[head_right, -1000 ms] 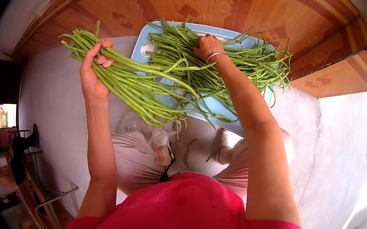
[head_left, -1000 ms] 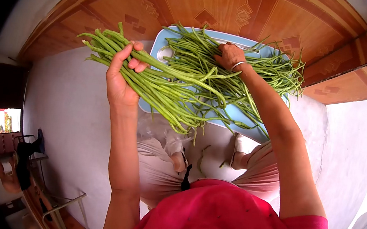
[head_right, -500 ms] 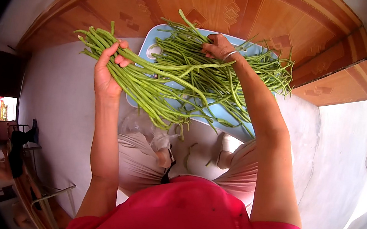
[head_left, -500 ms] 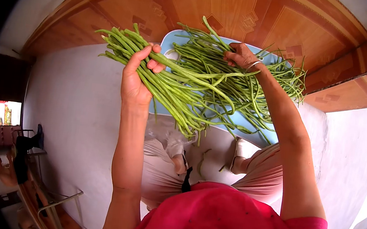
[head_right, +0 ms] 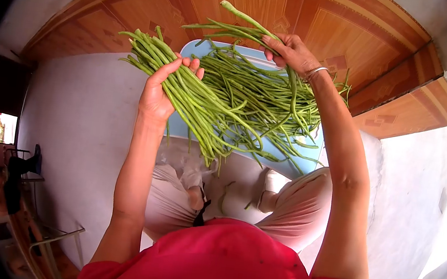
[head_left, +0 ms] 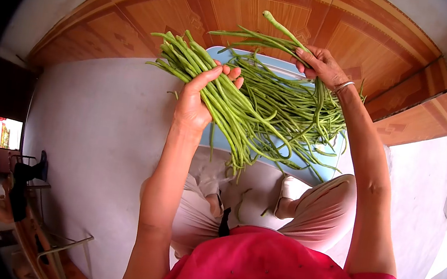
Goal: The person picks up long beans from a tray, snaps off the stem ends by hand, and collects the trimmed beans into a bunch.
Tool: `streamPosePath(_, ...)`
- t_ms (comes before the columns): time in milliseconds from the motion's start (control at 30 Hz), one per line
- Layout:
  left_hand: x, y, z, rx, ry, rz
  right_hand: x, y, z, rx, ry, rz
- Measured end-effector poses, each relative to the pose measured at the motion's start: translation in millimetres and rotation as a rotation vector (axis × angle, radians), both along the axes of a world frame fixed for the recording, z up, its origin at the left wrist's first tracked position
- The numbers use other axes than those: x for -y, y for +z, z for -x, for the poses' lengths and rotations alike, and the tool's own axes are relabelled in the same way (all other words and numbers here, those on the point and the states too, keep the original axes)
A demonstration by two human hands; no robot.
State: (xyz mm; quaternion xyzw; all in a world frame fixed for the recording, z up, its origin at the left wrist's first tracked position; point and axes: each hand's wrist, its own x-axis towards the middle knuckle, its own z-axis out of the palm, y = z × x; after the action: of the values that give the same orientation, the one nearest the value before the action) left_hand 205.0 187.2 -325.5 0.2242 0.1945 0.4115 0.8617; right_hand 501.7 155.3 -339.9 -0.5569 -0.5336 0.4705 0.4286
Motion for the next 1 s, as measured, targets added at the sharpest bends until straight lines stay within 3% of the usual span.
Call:
streamPosePath(233, 1, -19, -23, 0.041, -0.005, -0.07, 24, 22, 20, 0.116, -0.019, -0.128)
streamPosePath(267, 3, -21, -26, 0.025, 0.013, -0.04, 27, 19, 30, 0.121, -0.032, -0.264)
streamPosePath(367, 2, -37, -32, 0.066, -0.011, -0.069, 56, 43, 60, 0.432, 0.022, -0.258)
streamPosePath(400, -1, -40, -32, -0.04, 0.004, -0.031, 58, 34, 64, 0.503, 0.042, -0.363)
streamPosePath(467, 13, -9, -35, 0.052, 0.015, -0.064, 67, 23, 70, 0.674, 0.095, -0.463)
streamPosePath(667, 16, -6, -30, 0.113, 0.092, -0.182, 84, 10, 80, 0.665, -0.019, -0.485)
streamPosePath(800, 20, 5, -26, -0.067, 0.144, -0.399, 88, 9, 90, 0.474, -0.119, -0.513)
streamPosePath(900, 23, 6, -25, -0.046, 0.093, -0.458, 86, 9, 93, 0.359, -0.159, -0.479)
streamPosePath(1000, 28, 8, -26, -0.106, 0.047, -0.488, 82, 6, 92, 0.393, -0.177, -0.399)
